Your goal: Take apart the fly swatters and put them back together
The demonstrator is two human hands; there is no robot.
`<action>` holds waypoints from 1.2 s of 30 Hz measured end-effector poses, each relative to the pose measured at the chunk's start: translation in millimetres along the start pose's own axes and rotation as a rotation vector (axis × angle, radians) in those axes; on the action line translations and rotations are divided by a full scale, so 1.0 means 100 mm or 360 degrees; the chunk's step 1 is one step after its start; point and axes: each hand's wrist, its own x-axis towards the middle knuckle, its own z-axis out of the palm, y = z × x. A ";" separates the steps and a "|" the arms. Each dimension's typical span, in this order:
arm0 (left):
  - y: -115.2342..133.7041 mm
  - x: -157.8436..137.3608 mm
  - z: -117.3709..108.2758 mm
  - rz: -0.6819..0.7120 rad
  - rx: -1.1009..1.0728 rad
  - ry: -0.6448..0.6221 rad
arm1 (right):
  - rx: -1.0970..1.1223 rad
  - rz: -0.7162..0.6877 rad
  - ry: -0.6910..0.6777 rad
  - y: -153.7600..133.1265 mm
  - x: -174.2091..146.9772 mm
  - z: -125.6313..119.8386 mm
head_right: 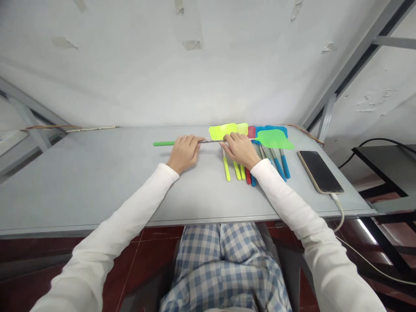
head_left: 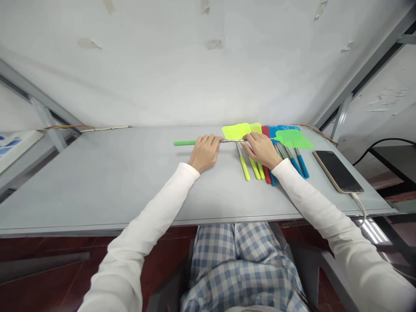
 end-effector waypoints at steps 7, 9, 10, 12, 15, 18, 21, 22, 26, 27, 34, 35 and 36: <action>0.31 0.00 -0.02 -0.0024 -0.0106 -0.0372 | -0.0114 0.0352 -0.0216 -0.26 0.02 0.02; 0.35 0.02 -0.02 -0.0121 -0.0095 -0.0494 | -0.0130 0.0352 -0.0223 -0.25 0.02 0.04; 0.34 0.03 -0.02 -0.0148 -0.0079 -0.0537 | -0.0130 0.0343 -0.0219 -0.23 0.03 0.05; 0.29 0.06 -0.04 -0.0158 -0.0039 -0.0591 | -0.0129 0.0330 -0.0203 -0.14 0.04 0.06; 0.09 0.09 -0.08 -0.0197 0.0052 -0.0605 | -0.0168 0.0390 -0.0126 0.10 0.03 0.07; -0.19 0.08 -0.14 -0.0279 0.0180 -0.0570 | -0.0233 0.0493 -0.0021 0.39 -0.01 0.08; -0.43 0.04 -0.17 -0.0342 0.0272 -0.0531 | -0.0282 0.0563 0.0030 0.62 -0.04 0.09; -0.47 0.04 -0.18 -0.0360 0.0278 -0.0528 | -0.0287 0.0572 0.0027 0.67 -0.05 0.09; -0.43 0.02 -0.15 -0.0432 0.0265 -0.0546 | -0.0270 0.0580 0.0020 0.68 -0.05 0.08; -0.38 0.01 -0.13 -0.0453 0.0270 -0.0542 | -0.0260 0.0572 0.0020 0.64 -0.05 0.07; 0.03 0.01 -0.02 -0.0469 0.0188 -0.0444 | -0.0147 0.0373 -0.0260 0.02 0.02 0.07; 0.06 0.01 -0.03 -0.0463 0.0177 -0.0432 | -0.0142 0.0364 -0.0271 -0.03 0.03 0.06; 0.07 0.01 -0.04 -0.0455 0.0171 -0.0420 | -0.0146 0.0368 -0.0275 -0.06 0.04 0.06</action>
